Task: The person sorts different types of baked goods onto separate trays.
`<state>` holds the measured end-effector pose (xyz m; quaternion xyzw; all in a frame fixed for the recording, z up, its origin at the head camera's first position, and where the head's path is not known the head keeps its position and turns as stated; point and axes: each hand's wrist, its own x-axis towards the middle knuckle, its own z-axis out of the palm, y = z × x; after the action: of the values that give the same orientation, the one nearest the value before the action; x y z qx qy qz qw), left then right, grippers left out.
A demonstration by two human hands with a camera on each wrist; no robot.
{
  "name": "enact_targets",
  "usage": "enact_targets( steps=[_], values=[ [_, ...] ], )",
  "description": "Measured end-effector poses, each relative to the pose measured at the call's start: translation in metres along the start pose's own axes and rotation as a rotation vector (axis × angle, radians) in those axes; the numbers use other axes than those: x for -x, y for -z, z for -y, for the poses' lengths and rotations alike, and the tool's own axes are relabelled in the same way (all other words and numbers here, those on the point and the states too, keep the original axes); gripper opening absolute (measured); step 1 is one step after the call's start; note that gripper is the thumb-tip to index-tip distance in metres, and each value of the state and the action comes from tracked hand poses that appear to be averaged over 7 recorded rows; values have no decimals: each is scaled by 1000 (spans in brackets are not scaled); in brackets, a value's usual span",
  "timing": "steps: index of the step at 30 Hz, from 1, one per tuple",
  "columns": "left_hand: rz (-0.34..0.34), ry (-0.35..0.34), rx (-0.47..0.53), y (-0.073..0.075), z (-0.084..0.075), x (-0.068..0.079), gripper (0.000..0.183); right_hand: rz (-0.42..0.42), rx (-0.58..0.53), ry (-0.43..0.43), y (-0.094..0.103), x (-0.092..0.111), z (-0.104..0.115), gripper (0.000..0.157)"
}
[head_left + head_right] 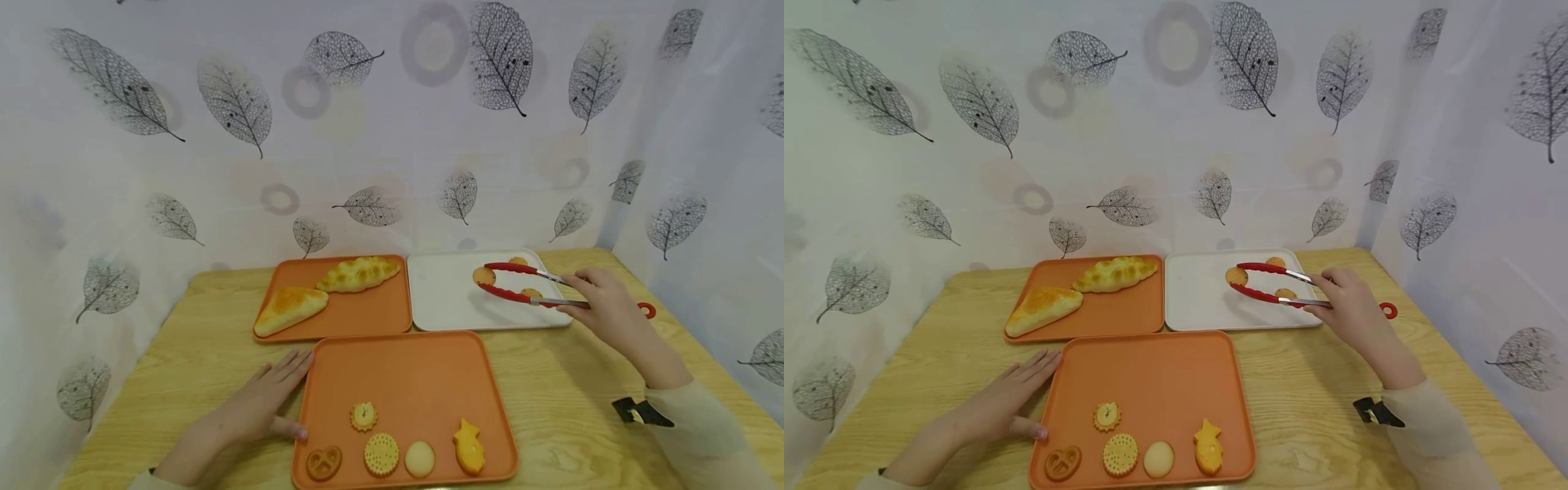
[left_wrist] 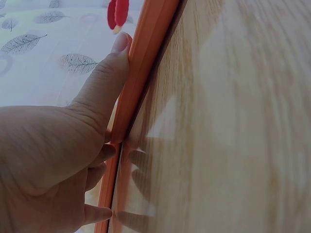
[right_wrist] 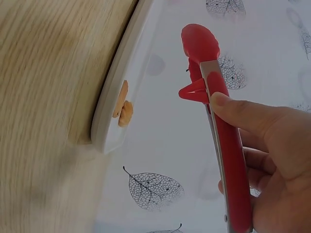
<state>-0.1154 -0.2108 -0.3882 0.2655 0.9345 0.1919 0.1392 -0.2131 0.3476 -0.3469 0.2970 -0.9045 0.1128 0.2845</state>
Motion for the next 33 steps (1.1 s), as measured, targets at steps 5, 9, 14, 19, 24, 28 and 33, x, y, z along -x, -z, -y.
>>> enact_targets(
  steps=[5, 9, 14, 19, 24, 28, 33],
  values=[
    [1, -2, -5, 2, 0, 0, 114, -7, 17, -42, -8, -3, -13, 54],
    [3, -4, -6, 1, 0, 0, 114, 32, 27, -106, -15, -6, -21, 49],
    [3, -4, -8, 0, 1, 0, 114, 140, 48, -225, -20, -11, -26, 47],
    [4, 0, -11, 0, 2, 0, 114, 244, 54, -328, -25, -16, -30, 48],
    [2, 0, -13, 0, 2, 0, 114, 304, 37, -360, -33, -21, -36, 48],
    [0, -3, -19, 0, 2, 0, 115, 365, 33, -391, -39, -25, -38, 50],
    [-1, -4, -20, 0, 2, 1, 114, 422, 24, -431, -44, -30, -39, 50]
  ],
)
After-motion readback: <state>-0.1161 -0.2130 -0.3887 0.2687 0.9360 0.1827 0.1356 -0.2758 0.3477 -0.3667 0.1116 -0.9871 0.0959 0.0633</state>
